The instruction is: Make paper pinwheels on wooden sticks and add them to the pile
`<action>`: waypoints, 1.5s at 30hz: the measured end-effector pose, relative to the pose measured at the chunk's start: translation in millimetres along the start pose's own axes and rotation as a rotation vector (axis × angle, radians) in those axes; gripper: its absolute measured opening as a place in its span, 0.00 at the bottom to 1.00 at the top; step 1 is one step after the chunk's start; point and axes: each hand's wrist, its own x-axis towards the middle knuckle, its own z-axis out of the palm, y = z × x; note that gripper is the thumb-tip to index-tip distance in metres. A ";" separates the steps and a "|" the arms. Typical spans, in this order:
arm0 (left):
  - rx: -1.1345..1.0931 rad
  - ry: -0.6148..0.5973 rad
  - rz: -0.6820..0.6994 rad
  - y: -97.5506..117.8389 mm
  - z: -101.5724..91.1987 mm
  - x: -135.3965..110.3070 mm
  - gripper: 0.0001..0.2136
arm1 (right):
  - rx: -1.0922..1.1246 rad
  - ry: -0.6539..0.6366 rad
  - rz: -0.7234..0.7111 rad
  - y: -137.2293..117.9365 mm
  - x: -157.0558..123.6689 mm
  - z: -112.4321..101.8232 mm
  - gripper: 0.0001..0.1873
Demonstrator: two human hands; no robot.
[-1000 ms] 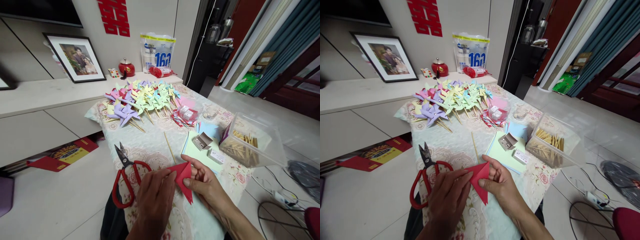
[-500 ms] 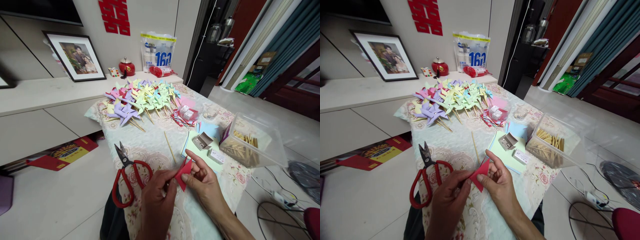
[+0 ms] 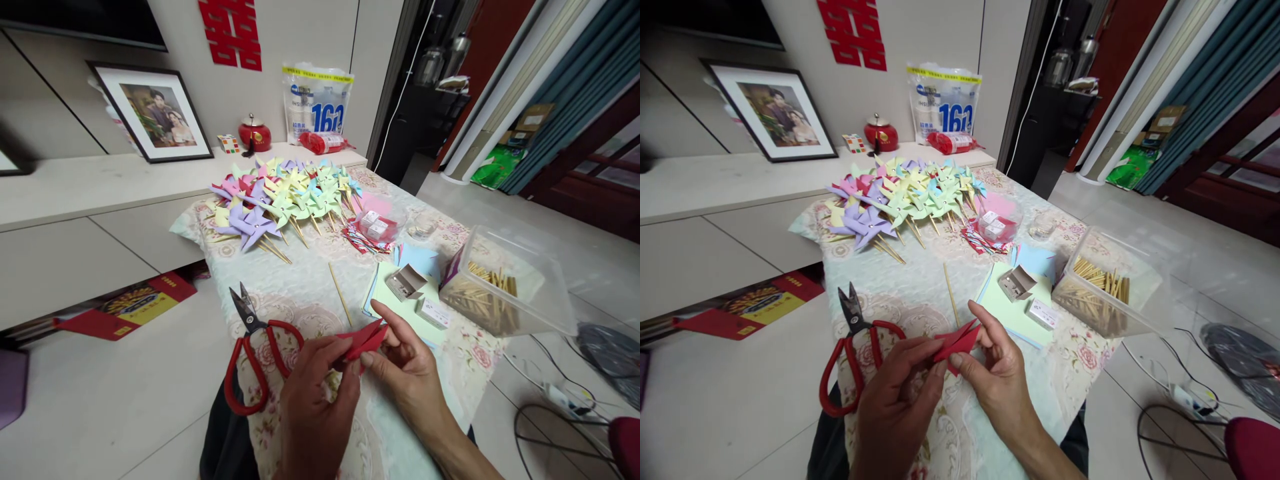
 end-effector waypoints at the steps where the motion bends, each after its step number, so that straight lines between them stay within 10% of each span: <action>1: 0.017 0.001 0.012 -0.4 -1.1 -0.6 0.11 | 0.004 -0.001 -0.003 0.9 -0.6 -0.1 0.37; 18: 0.075 -0.023 0.157 -8.9 -3.0 -5.0 0.15 | 0.164 -0.077 0.092 2.0 -2.5 0.1 0.36; 31: -0.218 -0.160 -0.290 -0.7 -7.8 3.5 0.09 | -0.005 -0.036 0.111 -12.1 10.9 -14.3 0.32; 36: -0.306 -0.112 -0.456 -12.5 -0.6 -4.5 0.24 | -0.074 -0.029 0.060 -11.6 10.6 -9.7 0.26; 45: -0.203 -0.223 -0.528 -10.4 -5.0 1.6 0.06 | -0.290 -0.070 -0.031 -14.3 7.4 -13.1 0.22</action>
